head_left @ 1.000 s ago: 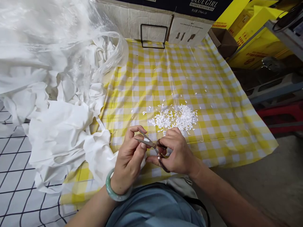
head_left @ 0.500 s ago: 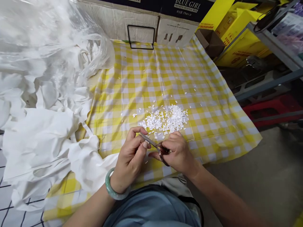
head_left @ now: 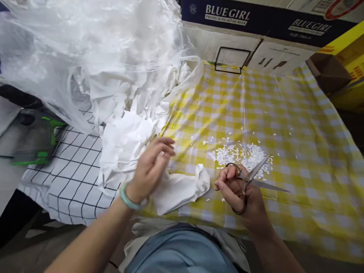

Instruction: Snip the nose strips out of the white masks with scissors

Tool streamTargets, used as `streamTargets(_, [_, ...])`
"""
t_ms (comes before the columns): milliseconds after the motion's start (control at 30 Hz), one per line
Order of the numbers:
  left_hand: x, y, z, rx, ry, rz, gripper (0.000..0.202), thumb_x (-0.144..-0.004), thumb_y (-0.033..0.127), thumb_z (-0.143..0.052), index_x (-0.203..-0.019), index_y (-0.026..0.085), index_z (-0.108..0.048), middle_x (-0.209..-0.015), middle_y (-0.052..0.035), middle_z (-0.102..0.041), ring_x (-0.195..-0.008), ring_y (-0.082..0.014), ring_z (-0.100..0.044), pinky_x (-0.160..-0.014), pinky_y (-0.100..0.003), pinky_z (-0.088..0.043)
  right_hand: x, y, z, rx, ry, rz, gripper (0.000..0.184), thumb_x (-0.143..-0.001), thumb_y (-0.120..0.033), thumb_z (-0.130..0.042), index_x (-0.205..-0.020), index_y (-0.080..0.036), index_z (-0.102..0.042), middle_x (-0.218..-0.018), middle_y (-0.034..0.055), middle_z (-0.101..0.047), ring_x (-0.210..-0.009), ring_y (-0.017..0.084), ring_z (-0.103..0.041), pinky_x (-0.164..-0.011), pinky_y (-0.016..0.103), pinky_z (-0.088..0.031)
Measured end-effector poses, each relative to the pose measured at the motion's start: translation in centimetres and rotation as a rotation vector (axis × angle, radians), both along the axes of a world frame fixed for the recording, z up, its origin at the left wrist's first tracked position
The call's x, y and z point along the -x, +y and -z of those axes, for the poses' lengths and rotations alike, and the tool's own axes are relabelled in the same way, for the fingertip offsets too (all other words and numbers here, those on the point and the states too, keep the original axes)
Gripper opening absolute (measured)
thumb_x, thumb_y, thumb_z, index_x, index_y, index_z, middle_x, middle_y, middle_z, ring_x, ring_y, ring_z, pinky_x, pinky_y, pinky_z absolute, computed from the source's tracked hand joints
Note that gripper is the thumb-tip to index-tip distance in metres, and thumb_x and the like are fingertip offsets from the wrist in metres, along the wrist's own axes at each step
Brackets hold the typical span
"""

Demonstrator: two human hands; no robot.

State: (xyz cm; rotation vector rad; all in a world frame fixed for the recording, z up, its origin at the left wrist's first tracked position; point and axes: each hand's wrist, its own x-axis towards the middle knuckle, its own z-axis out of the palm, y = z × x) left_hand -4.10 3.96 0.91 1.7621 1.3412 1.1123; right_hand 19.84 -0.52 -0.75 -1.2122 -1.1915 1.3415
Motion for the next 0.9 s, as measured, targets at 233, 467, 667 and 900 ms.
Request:
streamTargets(233, [7.1, 4.9, 2.5, -0.103, 0.590, 0.240, 0.040, -0.080, 0.004, -0.044, -0.111, 0.018, -0.065, -0.128, -0.0133, -0.060, -0.121, -0.0283, -0.052, -0.103, -0.046, -0.043, 0.1, -0.5, -1.2, -0.174, -0.292, -0.044, 0.020, -0.087, -0.023, -0.065, -0.088, -0.027, -0.045, -0.088, 0.0035, -0.057, -0.086, 0.022, -0.062, -0.079, 0.040, -0.054])
streamTargets(467, [5.8, 8.6, 2.1, -0.133, 0.789, 0.486, 0.012, -0.071, 0.007, -0.058, -0.069, 0.018, -0.060, -0.086, -0.0109, -0.064, -0.096, -0.0308, -0.055, -0.091, -0.047, -0.038, 3.7, 0.3, 0.8, -0.168, -0.312, -0.156, 0.021, -0.086, -0.020, -0.063, -0.090, -0.025, -0.043, -0.102, 0.0042, -0.063, -0.100, 0.019, -0.063, -0.090, 0.035, -0.051])
streamTargets(667, [6.3, 8.8, 0.2, -0.074, 0.744, 0.529, 0.019, -0.073, 0.005, -0.054, -0.086, 0.018, -0.060, -0.093, -0.0085, -0.064, -0.090, -0.0233, -0.056, -0.084, -0.035, -0.042, 6.7, 1.5, 1.4, -0.063, -0.261, -0.180, 0.028, -0.080, -0.027, -0.070, -0.091, -0.025, -0.045, -0.108, 0.0048, -0.063, -0.102, 0.020, -0.061, -0.092, 0.036, -0.048])
streamTargets(900, [6.2, 7.8, 1.3, 0.064, 0.748, 0.602, 0.014, -0.072, 0.004, -0.056, -0.075, 0.017, -0.060, -0.086, -0.0080, -0.065, -0.092, -0.0262, -0.056, -0.087, -0.039, -0.039, 7.5, 0.9, -0.2, -0.048, -0.155, -0.220, 0.021, -0.077, -0.018, -0.064, -0.084, -0.024, -0.045, -0.079, -0.0023, -0.049, -0.070, 0.014, -0.051, -0.062, 0.025, -0.043])
